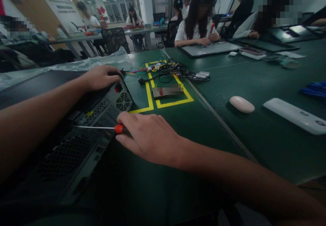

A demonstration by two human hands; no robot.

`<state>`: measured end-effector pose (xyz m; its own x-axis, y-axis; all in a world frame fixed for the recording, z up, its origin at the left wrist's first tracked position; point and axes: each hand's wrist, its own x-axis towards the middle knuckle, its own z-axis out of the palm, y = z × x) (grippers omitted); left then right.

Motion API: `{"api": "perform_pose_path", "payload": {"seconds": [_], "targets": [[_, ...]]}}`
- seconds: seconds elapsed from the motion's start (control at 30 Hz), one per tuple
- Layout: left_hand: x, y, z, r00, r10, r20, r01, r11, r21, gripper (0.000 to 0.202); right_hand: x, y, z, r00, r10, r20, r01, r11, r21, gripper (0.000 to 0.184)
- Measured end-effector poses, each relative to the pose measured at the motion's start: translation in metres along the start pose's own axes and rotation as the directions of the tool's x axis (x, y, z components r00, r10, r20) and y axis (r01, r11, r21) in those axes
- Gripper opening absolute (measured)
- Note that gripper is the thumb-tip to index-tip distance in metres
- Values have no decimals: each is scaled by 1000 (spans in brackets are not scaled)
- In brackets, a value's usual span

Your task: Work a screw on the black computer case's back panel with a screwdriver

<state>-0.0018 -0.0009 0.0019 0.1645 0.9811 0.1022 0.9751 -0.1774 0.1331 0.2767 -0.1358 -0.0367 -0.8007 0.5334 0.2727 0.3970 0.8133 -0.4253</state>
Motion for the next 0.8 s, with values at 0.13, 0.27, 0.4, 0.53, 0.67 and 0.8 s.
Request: {"api": "perform_pose_path", "payload": {"seconds": [0.13, 0.27, 0.4, 0.53, 0.67, 0.8], "targets": [[0, -1, -1, 1000, -3, -4, 3, 1000, 8, 65, -1, 2, 1, 1000, -25, -8, 25, 998, -51, 28], [0, -2, -1, 1000, 15, -1, -15, 1000, 3, 69, -1, 2, 0, 1000, -23, -4, 23, 998, -64, 26], [1, -2, 0, 1000, 20, -2, -20, 1000, 1, 72, -1, 1, 0, 1000, -18, -14, 17, 999, -48, 24], [1, -3, 0, 1000, 14, 2, -14, 1000, -10, 70, -1, 1, 1, 1000, -27, -17, 26, 999, -45, 25], [1, -3, 0, 1000, 9, -6, -9, 1000, 0, 67, -1, 2, 1, 1000, -25, -17, 24, 999, -47, 26], [1, -1, 0, 1000, 7, -1, -7, 1000, 7, 70, -1, 2, 1, 999, -30, -29, 29, 999, -42, 25]]}}
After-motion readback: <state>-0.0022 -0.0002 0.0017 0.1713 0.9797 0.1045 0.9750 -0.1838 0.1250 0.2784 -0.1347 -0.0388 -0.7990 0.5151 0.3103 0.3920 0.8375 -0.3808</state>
